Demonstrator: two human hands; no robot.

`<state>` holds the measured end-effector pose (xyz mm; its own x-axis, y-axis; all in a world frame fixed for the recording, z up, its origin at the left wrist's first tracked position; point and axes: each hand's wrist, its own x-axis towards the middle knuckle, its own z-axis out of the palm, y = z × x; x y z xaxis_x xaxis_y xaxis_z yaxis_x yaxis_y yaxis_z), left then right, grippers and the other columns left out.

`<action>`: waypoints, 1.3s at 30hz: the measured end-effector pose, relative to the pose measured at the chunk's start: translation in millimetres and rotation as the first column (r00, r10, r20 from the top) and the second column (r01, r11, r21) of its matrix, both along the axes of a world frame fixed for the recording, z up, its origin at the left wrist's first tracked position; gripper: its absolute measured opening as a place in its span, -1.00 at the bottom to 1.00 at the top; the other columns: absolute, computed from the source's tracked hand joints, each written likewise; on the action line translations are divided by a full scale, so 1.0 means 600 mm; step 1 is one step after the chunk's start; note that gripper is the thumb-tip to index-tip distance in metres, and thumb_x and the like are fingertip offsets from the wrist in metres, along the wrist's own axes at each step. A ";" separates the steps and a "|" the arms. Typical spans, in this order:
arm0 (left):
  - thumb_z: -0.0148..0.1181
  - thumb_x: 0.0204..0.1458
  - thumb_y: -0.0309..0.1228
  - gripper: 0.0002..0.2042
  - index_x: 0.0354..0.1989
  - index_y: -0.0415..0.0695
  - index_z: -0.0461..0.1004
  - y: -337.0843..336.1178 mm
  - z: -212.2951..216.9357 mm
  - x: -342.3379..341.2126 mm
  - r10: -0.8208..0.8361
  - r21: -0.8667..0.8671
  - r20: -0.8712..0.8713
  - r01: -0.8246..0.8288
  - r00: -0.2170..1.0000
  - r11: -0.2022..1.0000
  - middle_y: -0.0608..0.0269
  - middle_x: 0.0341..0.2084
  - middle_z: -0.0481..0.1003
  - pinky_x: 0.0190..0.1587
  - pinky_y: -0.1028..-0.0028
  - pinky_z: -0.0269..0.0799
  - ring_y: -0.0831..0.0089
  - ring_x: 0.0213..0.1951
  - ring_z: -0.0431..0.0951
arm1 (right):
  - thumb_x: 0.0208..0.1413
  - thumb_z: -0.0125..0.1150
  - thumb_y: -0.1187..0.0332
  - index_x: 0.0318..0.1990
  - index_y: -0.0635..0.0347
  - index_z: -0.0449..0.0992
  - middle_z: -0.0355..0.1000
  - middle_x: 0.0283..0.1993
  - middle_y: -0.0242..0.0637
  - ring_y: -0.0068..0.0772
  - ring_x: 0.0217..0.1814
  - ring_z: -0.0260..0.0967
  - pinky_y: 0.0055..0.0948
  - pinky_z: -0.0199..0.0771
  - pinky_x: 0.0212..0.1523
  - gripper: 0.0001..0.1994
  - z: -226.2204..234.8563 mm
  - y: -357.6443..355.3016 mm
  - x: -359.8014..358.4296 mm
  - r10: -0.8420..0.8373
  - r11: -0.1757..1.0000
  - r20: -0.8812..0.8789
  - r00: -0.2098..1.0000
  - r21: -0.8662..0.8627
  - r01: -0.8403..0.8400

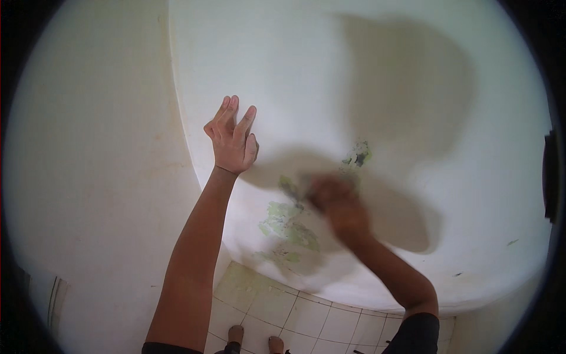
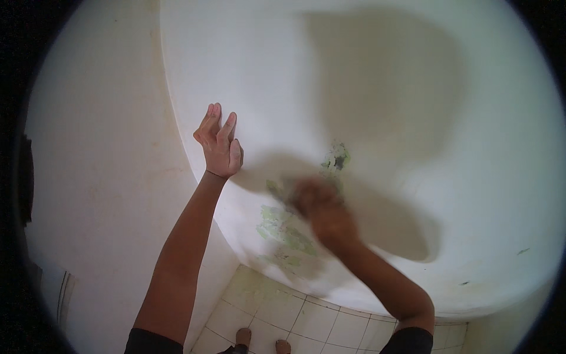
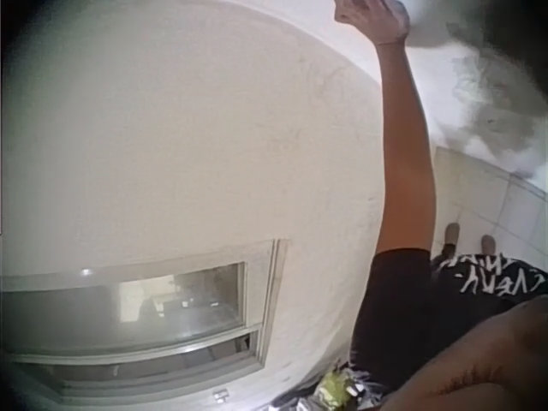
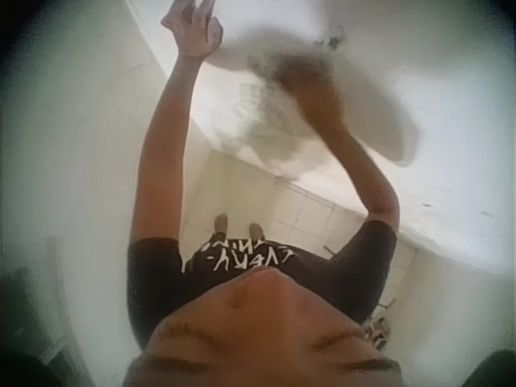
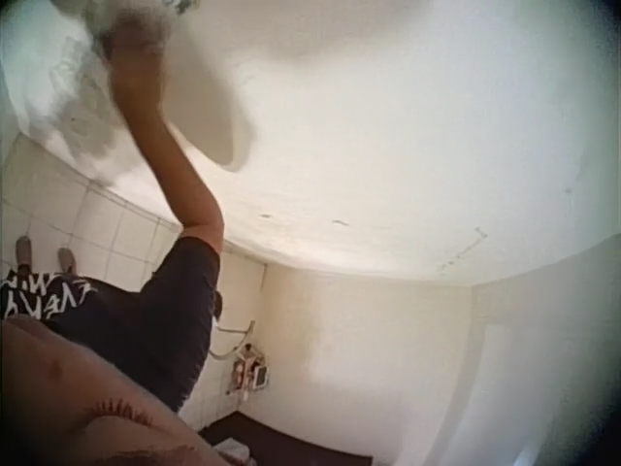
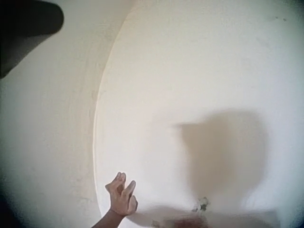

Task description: The recorder uses sandpaper to sand a wall, removing old paint or smoothing the surface.

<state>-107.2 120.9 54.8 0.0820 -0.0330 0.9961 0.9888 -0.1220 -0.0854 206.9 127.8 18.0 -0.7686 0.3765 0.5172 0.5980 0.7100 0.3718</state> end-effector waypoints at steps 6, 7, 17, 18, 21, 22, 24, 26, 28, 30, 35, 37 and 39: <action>-0.06 0.03 -0.37 -0.47 0.26 0.09 0.36 0.010 0.001 0.006 -0.022 -0.003 0.011 0.022 1.000 1.000 0.07 0.32 0.23 0.14 0.22 -0.01 0.12 0.33 0.22 | 0.21 0.00 0.40 0.21 0.34 0.41 0.24 0.39 -0.14 -0.12 0.46 0.16 -0.16 0.12 0.42 -0.58 -0.061 -0.015 -0.019 0.116 0.927 0.169 0.979 0.335 -0.168; -0.06 0.03 -0.37 -0.47 0.26 0.09 0.36 0.008 -0.005 0.010 -0.029 -0.009 0.016 0.029 0.999 1.000 0.07 0.32 0.23 0.14 0.22 -0.01 0.12 0.33 0.22 | 0.21 0.00 0.40 0.21 0.34 0.41 0.24 0.39 -0.14 -0.12 0.46 0.16 -0.16 0.12 0.42 -0.58 -0.088 -0.014 -0.012 0.109 0.930 0.174 0.979 0.329 -0.162; -0.03 0.01 -0.36 -0.47 0.25 0.12 0.37 0.006 0.004 0.002 -0.005 0.005 0.008 0.005 1.000 1.000 0.10 0.32 0.24 0.12 0.22 0.03 0.17 0.32 0.23 | 0.11 -0.02 0.50 0.31 0.42 0.27 0.23 0.38 -0.02 -0.20 0.46 0.16 -0.19 0.09 0.46 -0.45 -0.068 -0.015 -0.043 0.194 0.955 0.074 0.978 0.216 -0.206; -0.03 0.02 -0.35 -0.47 0.25 0.13 0.37 0.008 0.002 0.010 -0.017 -0.004 0.013 0.017 1.000 1.000 0.11 0.32 0.23 0.12 0.22 0.03 0.18 0.32 0.23 | 0.10 0.01 0.50 0.30 0.41 0.29 0.24 0.38 -0.04 -0.19 0.46 0.16 -0.19 0.09 0.45 -0.46 -0.143 -0.014 -0.033 0.220 0.965 0.150 0.964 0.109 -0.237; -0.02 0.02 -0.34 -0.47 0.25 0.13 0.37 0.004 -0.005 -0.004 -0.006 -0.003 0.013 0.006 1.000 1.000 0.13 0.33 0.23 0.12 0.22 0.03 0.19 0.32 0.23 | 0.11 0.03 0.47 0.29 0.37 0.31 0.25 0.38 -0.06 -0.15 0.46 0.16 -0.17 0.08 0.44 -0.46 -0.100 0.009 -0.042 0.343 0.916 0.241 0.908 0.126 -0.380; -0.02 0.02 -0.34 -0.47 0.25 0.13 0.37 -0.001 -0.006 -0.003 0.006 -0.006 0.014 -0.006 1.000 1.000 0.13 0.33 0.23 0.12 0.22 0.03 0.19 0.32 0.23 | 0.12 0.02 0.47 0.30 0.36 0.31 0.24 0.39 -0.08 -0.13 0.47 0.14 -0.15 0.07 0.44 -0.47 -0.047 0.006 -0.050 0.244 0.957 0.136 0.960 0.124 -0.261; -0.02 0.01 -0.35 -0.47 0.25 0.14 0.38 -0.015 0.003 -0.008 0.008 -0.025 0.018 -0.007 1.000 1.000 0.13 0.33 0.23 0.12 0.22 0.04 0.20 0.33 0.23 | 0.14 -0.02 0.49 0.30 0.34 0.32 0.21 0.41 -0.07 -0.05 0.50 0.08 -0.10 0.07 0.44 -0.49 0.099 -0.017 -0.058 0.158 0.960 -0.090 0.983 0.246 -0.132; -0.02 -0.01 -0.35 -0.47 0.24 0.14 0.38 -0.016 -0.008 -0.010 0.017 -0.030 0.018 -0.017 1.000 0.999 0.13 0.33 0.23 0.12 0.22 0.04 0.20 0.33 0.23 | 0.12 -0.01 0.50 0.28 0.34 0.34 0.24 0.38 -0.05 -0.03 0.47 0.12 -0.11 0.09 0.43 -0.49 0.047 -0.015 -0.077 0.075 0.954 -0.113 0.991 0.297 -0.039; -0.01 -0.02 -0.35 -0.46 0.24 0.14 0.39 0.002 0.003 0.003 -0.014 -0.014 0.028 0.014 1.000 1.000 0.13 0.33 0.23 0.11 0.21 0.05 0.20 0.33 0.23 | 0.13 -0.01 0.48 0.26 0.37 0.36 0.30 0.34 -0.04 -0.08 0.44 0.17 -0.14 0.10 0.43 -0.50 -0.083 -0.013 -0.069 0.168 0.950 0.074 0.983 0.253 -0.182; 0.00 -0.04 -0.36 -0.45 0.23 0.15 0.39 0.002 0.005 0.000 -0.002 -0.018 0.014 0.002 1.000 1.000 0.14 0.32 0.23 0.10 0.22 0.06 0.21 0.33 0.22 | 0.13 -0.02 0.44 0.25 0.42 0.36 0.31 0.33 -0.04 -0.15 0.43 0.20 -0.18 0.13 0.42 -0.51 -0.136 -0.013 -0.062 0.267 0.935 0.146 0.953 0.199 -0.292; 0.02 -0.06 -0.37 -0.43 0.24 0.16 0.38 -0.017 -0.005 -0.007 0.017 -0.032 0.028 -0.016 0.999 0.999 0.15 0.31 0.24 0.10 0.22 0.06 0.22 0.33 0.21 | 0.16 -0.03 0.41 0.24 0.36 0.37 0.27 0.36 -0.03 -0.18 0.46 0.16 -0.20 0.00 0.47 -0.52 0.025 -0.026 -0.088 0.278 0.933 0.066 0.958 0.220 -0.286; 0.02 -0.07 -0.37 -0.43 0.24 0.17 0.38 -0.011 -0.001 -0.003 0.002 -0.039 0.039 0.000 0.999 0.999 0.15 0.31 0.24 0.10 0.23 0.07 0.23 0.33 0.21 | 0.18 -0.04 0.40 0.22 0.37 0.38 0.27 0.36 -0.03 -0.19 0.45 0.18 -0.21 0.00 0.47 -0.54 -0.008 -0.023 -0.097 0.155 0.932 -0.004 0.988 0.333 -0.145; 0.02 -0.06 -0.37 -0.44 0.24 0.17 0.38 0.003 0.005 0.007 -0.029 0.006 0.017 0.029 0.999 1.000 0.15 0.30 0.24 0.11 0.23 0.06 0.23 0.33 0.21 | 0.18 -0.04 0.40 0.20 0.33 0.41 0.27 0.36 -0.04 -0.17 0.43 0.21 -0.23 0.06 0.44 -0.56 -0.082 -0.011 -0.101 0.173 0.920 0.097 0.980 0.340 -0.196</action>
<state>-103.0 122.5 57.6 0.0636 -0.0404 0.9972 0.9863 -0.1499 -0.0690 146.3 121.4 -31.5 -0.8428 0.0309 0.5373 0.4357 0.6253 0.6475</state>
